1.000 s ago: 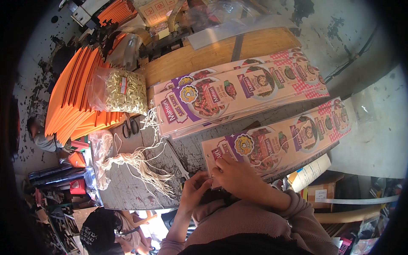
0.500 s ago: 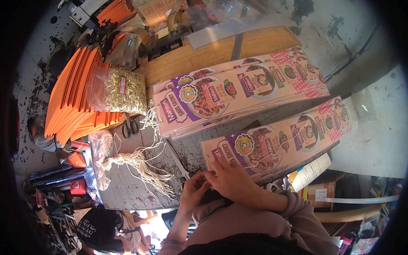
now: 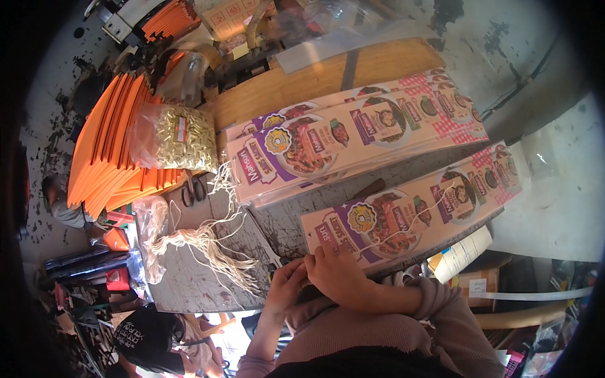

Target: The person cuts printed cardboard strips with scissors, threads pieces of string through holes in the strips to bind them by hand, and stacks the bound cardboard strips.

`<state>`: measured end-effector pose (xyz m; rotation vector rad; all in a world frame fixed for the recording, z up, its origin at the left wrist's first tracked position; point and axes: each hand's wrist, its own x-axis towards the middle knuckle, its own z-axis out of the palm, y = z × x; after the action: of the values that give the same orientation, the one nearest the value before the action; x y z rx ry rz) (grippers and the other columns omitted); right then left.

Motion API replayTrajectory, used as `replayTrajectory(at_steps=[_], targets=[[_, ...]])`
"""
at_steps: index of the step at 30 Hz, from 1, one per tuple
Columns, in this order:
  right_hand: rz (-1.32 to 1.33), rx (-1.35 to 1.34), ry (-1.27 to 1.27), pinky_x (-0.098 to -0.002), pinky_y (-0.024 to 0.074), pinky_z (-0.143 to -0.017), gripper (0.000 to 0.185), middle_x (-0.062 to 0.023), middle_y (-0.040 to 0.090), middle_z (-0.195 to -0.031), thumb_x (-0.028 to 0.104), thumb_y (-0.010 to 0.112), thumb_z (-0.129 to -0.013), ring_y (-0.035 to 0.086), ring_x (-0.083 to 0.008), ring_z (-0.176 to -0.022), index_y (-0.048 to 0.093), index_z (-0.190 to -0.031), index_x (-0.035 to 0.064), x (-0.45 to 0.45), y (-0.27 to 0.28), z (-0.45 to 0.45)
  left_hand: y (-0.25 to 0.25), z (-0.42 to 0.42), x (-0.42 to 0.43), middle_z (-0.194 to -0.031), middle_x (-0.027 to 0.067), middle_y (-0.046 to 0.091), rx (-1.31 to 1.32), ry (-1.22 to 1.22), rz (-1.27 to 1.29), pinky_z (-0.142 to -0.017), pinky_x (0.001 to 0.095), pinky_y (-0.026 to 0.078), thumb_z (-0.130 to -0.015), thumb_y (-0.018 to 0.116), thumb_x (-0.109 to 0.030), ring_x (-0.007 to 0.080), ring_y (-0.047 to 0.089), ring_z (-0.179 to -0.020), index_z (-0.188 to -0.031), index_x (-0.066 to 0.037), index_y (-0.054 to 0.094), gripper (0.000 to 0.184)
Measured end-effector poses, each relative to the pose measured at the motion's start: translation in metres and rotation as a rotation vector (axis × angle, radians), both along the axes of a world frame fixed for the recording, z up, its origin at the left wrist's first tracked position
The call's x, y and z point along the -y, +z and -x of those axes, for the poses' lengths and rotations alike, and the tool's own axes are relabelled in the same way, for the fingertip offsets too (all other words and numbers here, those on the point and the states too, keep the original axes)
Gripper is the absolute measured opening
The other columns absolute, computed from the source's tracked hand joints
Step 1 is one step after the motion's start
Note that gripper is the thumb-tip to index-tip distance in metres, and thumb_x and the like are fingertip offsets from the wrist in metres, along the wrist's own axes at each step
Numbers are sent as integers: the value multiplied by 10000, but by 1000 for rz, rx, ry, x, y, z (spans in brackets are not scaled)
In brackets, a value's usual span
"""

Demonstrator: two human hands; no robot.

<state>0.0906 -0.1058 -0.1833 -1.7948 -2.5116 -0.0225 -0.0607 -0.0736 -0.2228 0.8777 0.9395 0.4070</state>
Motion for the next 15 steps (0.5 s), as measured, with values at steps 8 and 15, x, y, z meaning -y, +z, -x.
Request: replayTrajectory(at_steps=[8,15], targets=[[81,-87,114,-284,425,-567,189,-22,525,-701,255,585,-727,545,-168,-711,525,-782,84,-5,3,-12,-16,1,2,-994,101,578,185,51,142,-804,268,493,-904,458,-39,152,580,-919,-1056,45,491,176],[121,-277,56,-302,454,-514,265,-43,530,-720,301,585,-744,567,-186,-725,519,-857,71,-6,6,-16,-18,-3,4,-972,90,580,228,110,217,-785,252,490,-890,467,-18,128,576,-892,-1009,0,493,123]])
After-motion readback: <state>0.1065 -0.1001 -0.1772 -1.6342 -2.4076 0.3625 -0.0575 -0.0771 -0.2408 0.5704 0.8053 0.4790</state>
